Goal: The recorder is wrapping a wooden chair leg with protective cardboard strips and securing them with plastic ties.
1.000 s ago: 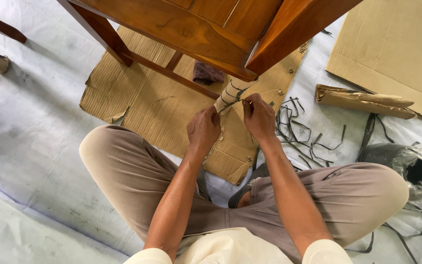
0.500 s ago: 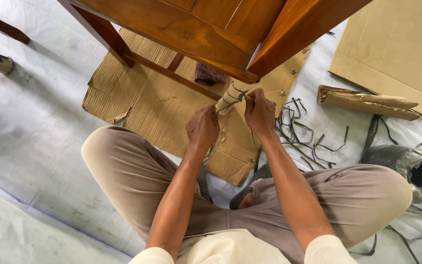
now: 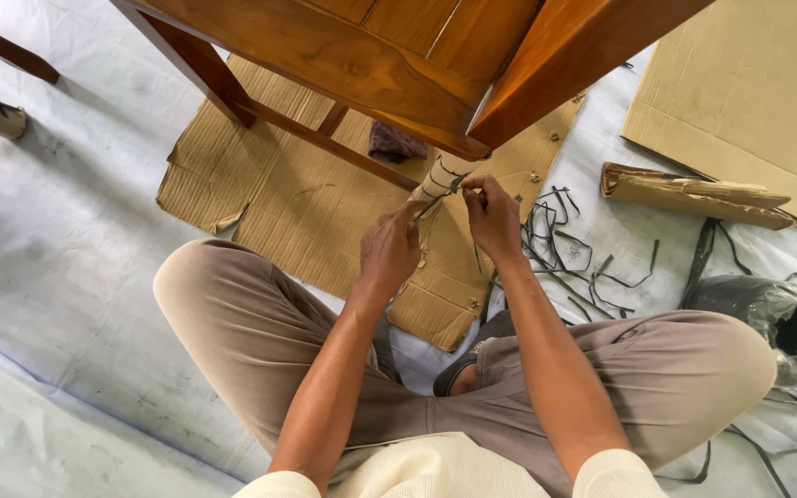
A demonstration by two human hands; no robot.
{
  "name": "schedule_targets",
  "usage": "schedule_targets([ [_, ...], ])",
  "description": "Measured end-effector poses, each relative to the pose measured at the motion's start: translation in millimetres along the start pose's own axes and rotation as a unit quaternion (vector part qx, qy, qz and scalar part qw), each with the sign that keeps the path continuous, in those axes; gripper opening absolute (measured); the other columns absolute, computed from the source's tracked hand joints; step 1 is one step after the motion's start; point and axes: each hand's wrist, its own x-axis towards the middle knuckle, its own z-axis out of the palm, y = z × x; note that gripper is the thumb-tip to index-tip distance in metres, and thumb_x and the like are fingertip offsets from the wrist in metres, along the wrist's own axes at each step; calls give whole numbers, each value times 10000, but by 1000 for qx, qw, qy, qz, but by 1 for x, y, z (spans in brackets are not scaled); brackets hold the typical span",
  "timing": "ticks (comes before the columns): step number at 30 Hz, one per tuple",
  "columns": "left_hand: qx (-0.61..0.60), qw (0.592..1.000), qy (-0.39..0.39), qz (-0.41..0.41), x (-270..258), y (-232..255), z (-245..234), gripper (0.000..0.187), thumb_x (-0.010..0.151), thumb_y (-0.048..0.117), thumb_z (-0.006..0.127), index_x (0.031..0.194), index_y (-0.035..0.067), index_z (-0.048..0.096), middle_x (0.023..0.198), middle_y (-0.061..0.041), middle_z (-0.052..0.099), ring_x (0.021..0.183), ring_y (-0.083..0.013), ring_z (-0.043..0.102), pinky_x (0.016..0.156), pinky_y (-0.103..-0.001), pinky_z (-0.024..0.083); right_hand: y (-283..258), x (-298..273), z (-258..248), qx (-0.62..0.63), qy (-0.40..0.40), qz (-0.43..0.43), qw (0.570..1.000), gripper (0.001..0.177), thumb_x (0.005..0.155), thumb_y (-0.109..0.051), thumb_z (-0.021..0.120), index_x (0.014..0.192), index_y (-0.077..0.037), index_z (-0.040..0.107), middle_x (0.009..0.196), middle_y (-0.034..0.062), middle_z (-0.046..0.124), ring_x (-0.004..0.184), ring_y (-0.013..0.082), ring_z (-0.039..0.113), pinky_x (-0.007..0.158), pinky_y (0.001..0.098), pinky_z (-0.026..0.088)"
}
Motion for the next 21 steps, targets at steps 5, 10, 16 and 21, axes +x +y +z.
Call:
schedule_targets([
  [5,39,997,-71,-12,3,18,-12,542,787,-4,613,1292,170,704,870,-105,727,933,-332,674,738,-475,518,24,-5,-6,237,-154,179,942,176,997,-151,650,1129,-53,715,790,-67,599,631,43,476,538,259,396],
  [10,38,998,-28,29,0,7,1,313,853,27,641,1133,123,742,962,-120,743,937,-366,679,751,-482,522,20,-15,-9,391,-210,172,879,160,1005,-116,657,1137,-56,723,789,-63,586,602,32,424,531,226,361],
  [16,-24,998,-36,52,3,7,-4,141,896,82,673,1022,88,735,971,-130,750,921,-376,694,762,-481,531,20,-23,7,245,-160,33,956,221,1011,-69,655,1216,-45,735,783,-15,637,678,61,545,609,246,466],
  [21,-74,995,-42,47,7,10,-2,110,902,113,705,1002,68,715,937,-136,737,877,-367,702,737,-461,543,4,-27,5,146,-97,-50,983,231,966,-36,670,1181,-65,748,899,25,759,782,80,687,731,251,583],
])
